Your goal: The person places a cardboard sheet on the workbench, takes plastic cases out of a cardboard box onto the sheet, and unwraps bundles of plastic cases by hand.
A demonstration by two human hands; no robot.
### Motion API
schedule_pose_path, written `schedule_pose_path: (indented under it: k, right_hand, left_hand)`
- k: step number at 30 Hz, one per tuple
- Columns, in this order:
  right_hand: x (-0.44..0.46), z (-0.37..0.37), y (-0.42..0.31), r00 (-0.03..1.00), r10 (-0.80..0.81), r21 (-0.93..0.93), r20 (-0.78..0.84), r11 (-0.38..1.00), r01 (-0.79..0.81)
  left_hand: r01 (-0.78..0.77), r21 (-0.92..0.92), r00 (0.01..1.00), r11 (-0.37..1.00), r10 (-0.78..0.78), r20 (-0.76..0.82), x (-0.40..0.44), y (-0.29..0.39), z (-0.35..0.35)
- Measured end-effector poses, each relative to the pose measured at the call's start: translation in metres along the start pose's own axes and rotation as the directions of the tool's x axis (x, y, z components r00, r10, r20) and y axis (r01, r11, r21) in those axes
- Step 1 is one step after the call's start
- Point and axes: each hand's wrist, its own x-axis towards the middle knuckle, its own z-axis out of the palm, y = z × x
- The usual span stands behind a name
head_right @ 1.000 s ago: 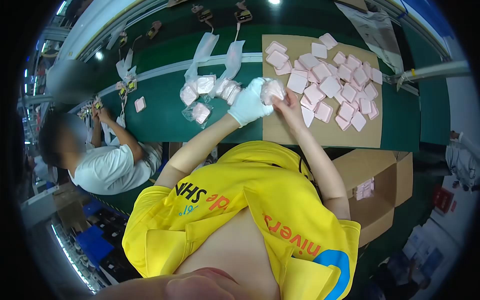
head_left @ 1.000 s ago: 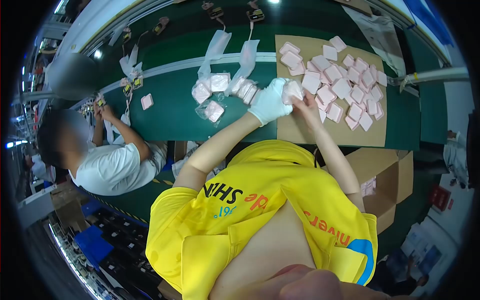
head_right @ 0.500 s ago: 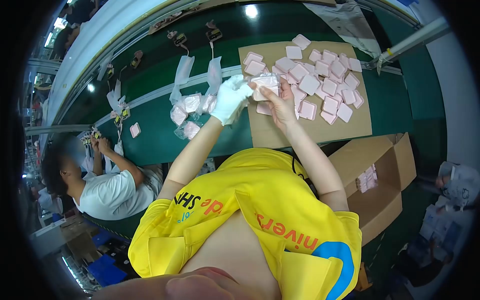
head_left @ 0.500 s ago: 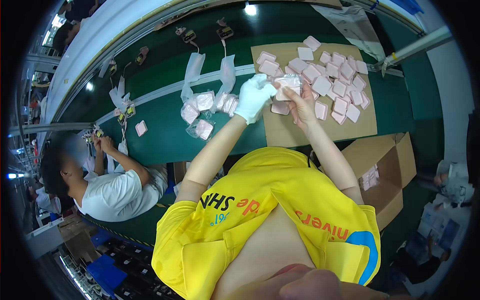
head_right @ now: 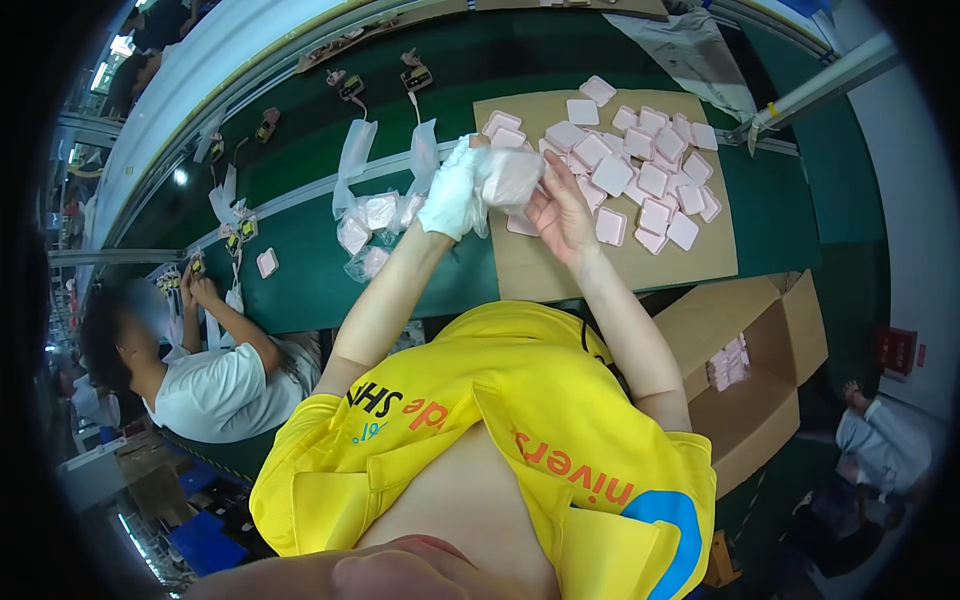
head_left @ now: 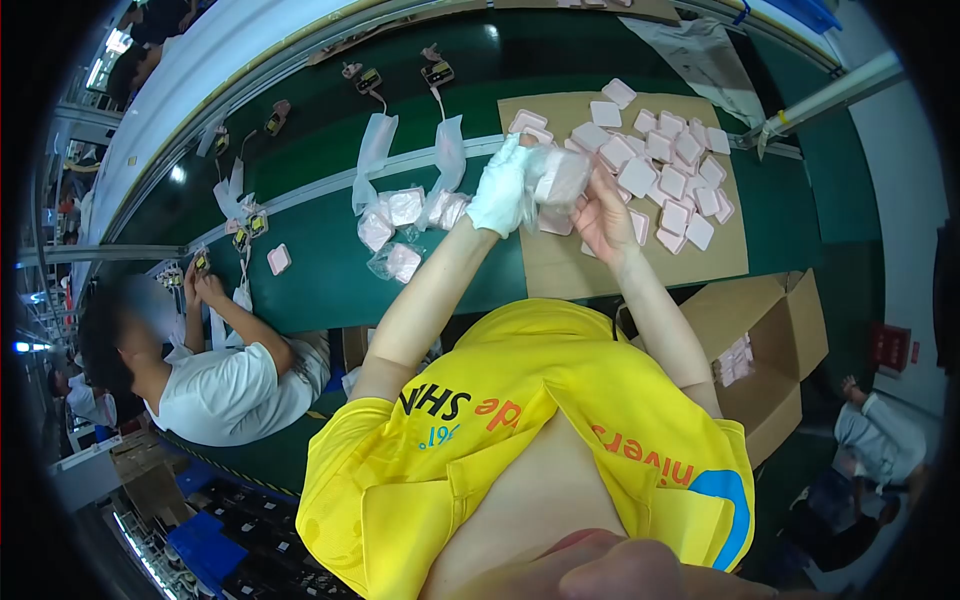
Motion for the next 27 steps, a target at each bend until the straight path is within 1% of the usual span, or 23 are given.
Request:
schedule_pose_path:
  k: [2, 4, 5, 6, 7, 8, 9, 11, 12, 13, 14, 15, 16, 17, 18, 19, 20, 21, 22, 23, 25, 26, 27]
  right_hand:
    - [-0.001, 0.001, -0.001, 1.0, -0.031, -0.016, 0.003, 0.999, 0.031]
    - [-0.005, 0.018, -0.006, 0.975, 0.175, 0.122, 0.14, 0.974, -0.192]
    - [-0.006, 0.022, -0.005, 0.94, 0.265, 0.179, 0.216, 0.935, -0.305]
    - [-0.004, 0.02, -0.002, 0.939, 0.266, 0.179, 0.218, 0.935, -0.307]
    - [0.003, 0.014, 0.004, 0.984, 0.169, 0.127, 0.064, 0.976, -0.176]
    - [0.011, 0.008, 0.008, 0.995, 0.052, 0.055, -0.082, 0.997, -0.047]
    - [0.017, 0.004, 0.01, 0.973, -0.079, -0.035, -0.217, 0.997, 0.073]
    - [0.018, -0.009, -0.003, 0.963, -0.078, -0.062, -0.257, 0.996, 0.065]
    - [0.017, -0.018, -0.012, 0.95, -0.078, -0.088, -0.301, 0.995, 0.054]
    - [0.016, -0.026, -0.019, 0.948, -0.085, -0.088, -0.307, 0.994, 0.061]
    - [0.017, -0.035, -0.026, 0.895, -0.198, -0.318, -0.4, 0.946, 0.067]
    - [0.019, -0.046, -0.035, 0.827, -0.326, -0.53, -0.458, 0.847, 0.041]
    - [0.025, -0.059, -0.044, 0.823, -0.332, -0.531, -0.462, 0.846, 0.043]
    - [0.034, -0.075, -0.053, 0.793, -0.401, -0.657, -0.458, 0.754, 0.002]
    - [0.042, -0.092, -0.06, 0.767, -0.465, -0.763, -0.441, 0.644, -0.048]
    - [0.047, -0.111, -0.069, 0.77, -0.46, -0.763, -0.443, 0.644, -0.053]
    - [0.053, -0.131, -0.077, 0.737, -0.643, -0.974, -0.208, 0.208, -0.094]
    - [0.056, -0.131, -0.08, 0.721, -0.687, -0.95, 0.094, -0.278, -0.141]
    - [0.056, -0.132, -0.082, 0.715, -0.696, -0.933, 0.059, -0.293, -0.207]
    - [0.049, -0.121, -0.082, 0.712, -0.702, -0.912, 0.027, -0.309, -0.27]
    - [0.045, -0.119, -0.074, 0.605, -0.719, -0.745, 0.342, -0.6, -0.291]
    - [0.042, -0.105, -0.064, 0.632, -0.687, -0.748, 0.358, -0.616, -0.247]
    - [0.036, -0.091, -0.053, 0.66, -0.625, -0.744, 0.418, -0.652, -0.146]
  left_hand:
    - [0.034, -0.168, 0.998, 0.985, -0.043, -0.047, 0.012, -0.004, 0.001]
    - [0.041, -0.254, 0.995, 0.966, -0.061, -0.073, 0.02, -0.009, 0.0]
    - [-0.124, 0.221, 0.984, 0.967, 0.149, -0.097, 0.023, -0.011, -0.001]
    - [-0.247, 0.644, 0.94, 0.724, 0.34, -0.022, 0.025, -0.014, -0.001]
    - [-0.298, 0.907, 0.874, 0.299, 0.467, 0.134, 0.027, -0.017, -0.003]
    - [-0.3, 0.907, 0.872, 0.297, 0.47, 0.135, 0.026, -0.014, -0.001]
    - [-0.219, 0.948, 0.884, 0.231, 0.458, 0.093, 0.024, -0.012, 0.002]
    - [-0.052, 0.994, 0.898, 0.091, 0.44, 0.007, 0.02, -0.008, 0.008]
    - [-0.059, 0.994, 0.899, 0.088, 0.438, 0.015, 0.024, -0.008, 0.001]
    - [-0.195, 0.848, 0.901, 0.492, 0.431, -0.043, 0.029, -0.007, -0.015]
    - [-0.295, 0.527, 0.913, 0.797, 0.398, -0.092, 0.033, -0.006, -0.029]
    - [-0.298, 0.523, 0.915, 0.799, 0.395, -0.083, 0.032, -0.002, -0.036]
    - [-0.299, 0.403, 0.926, 0.865, 0.365, -0.096, 0.027, 0.0, -0.043]
    - [-0.292, 0.277, 0.937, 0.915, 0.331, -0.108, 0.021, 0.001, -0.049]
    - [-0.287, 0.277, 0.938, 0.917, 0.327, -0.11, 0.016, 0.001, -0.057]
    - [-0.2, 0.38, 0.965, 0.903, 0.25, -0.084, 0.011, -0.001, -0.066]
    - [-0.118, 0.478, 0.983, 0.871, 0.172, -0.071, 0.007, -0.002, -0.075]
    - [-0.036, 0.567, 0.993, 0.823, 0.093, -0.073, 0.002, -0.003, -0.08]
    - [-0.028, 0.558, 0.99, 0.829, 0.099, -0.097, -0.002, -0.004, -0.085]
    - [-0.103, 0.636, 0.966, 0.765, 0.23, -0.12, -0.007, -0.005, -0.089]
    - [-0.2, 0.785, 0.862, 0.587, 0.486, -0.144, -0.017, -0.001, -0.104]
    - [-0.173, 0.785, 0.845, 0.595, 0.499, -0.192, -0.019, 0.0, -0.119]
    - [-0.183, 0.869, 0.744, 0.459, 0.643, -0.183, -0.016, 0.003, -0.138]
